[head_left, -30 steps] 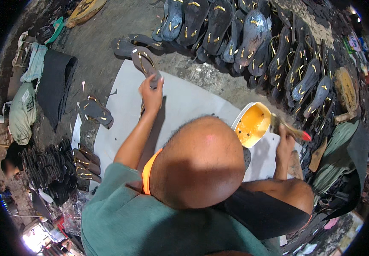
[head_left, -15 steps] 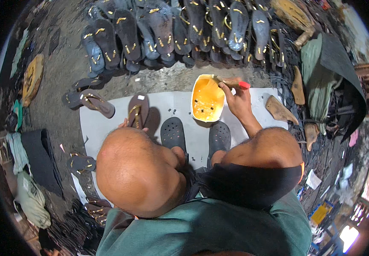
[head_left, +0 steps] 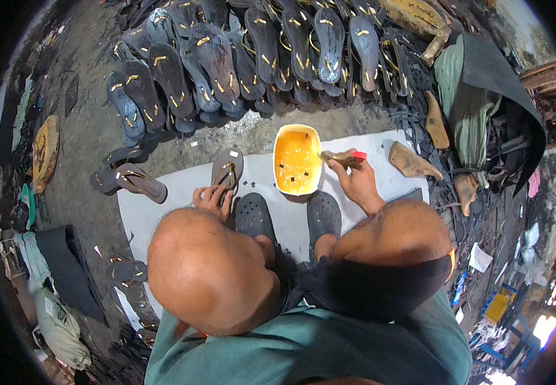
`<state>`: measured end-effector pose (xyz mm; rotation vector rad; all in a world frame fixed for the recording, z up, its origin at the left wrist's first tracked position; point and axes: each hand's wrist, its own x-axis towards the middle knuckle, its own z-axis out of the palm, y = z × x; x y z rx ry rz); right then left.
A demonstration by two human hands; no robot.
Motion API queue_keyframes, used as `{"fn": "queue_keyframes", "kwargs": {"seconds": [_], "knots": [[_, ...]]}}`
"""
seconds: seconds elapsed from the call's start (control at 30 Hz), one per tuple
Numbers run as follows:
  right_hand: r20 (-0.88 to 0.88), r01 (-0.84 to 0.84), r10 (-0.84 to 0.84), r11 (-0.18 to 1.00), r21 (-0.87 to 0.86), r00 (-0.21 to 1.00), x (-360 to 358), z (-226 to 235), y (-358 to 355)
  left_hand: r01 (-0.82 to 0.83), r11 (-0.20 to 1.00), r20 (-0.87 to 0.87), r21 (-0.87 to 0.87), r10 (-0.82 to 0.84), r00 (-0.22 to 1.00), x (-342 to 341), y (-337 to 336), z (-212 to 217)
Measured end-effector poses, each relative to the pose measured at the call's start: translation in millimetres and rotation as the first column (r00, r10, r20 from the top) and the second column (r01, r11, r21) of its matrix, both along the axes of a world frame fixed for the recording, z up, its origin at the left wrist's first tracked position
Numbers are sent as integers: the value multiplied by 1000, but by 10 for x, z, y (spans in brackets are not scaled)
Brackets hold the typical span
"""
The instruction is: The person sits on the floor and repeatedly picks up black sandals, applies a yellow substance with a brush, and places them back in a pile. The process is repeated for multiple sandals throughout the clip.
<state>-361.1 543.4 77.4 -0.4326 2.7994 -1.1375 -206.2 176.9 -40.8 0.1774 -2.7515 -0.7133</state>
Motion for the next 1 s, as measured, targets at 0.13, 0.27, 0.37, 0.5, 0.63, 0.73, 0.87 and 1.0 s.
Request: {"fn": "queue_keyframes", "kwargs": {"seconds": [0.13,0.27,0.37,0.5,0.63,0.73,0.87,1.0], "knots": [[88,8,-17,995,98,996,16,-108,67,59,997,53,-58,-55,997,-184,20,-81],[183,21,-40,994,104,982,-16,-137,47,81,997,114,-5,-80,990,-294,22,-64],[126,39,-59,987,158,990,25,-136,97,87,992,142,-90,-74,987,-339,-38,-77],[298,-82,23,979,185,954,-16,37,67,-15,948,88,317,-14,996,-508,-58,-111],[471,168,37,907,-386,881,-277,332,108,-243,110,244,964,-1,970,-996,172,1196],[394,297,108,487,-821,913,-586,1240,-427,87,-432,-192,898,-207,959,-1426,203,1622],[214,167,18,563,-810,977,-889,1565,-1066,251,-457,-359,853,-166,918,-1650,644,2368],[-117,19,-170,638,-770,978,-1133,1640,-1156,197,-254,-268,947,-285,920,-1650,801,2423]]}}
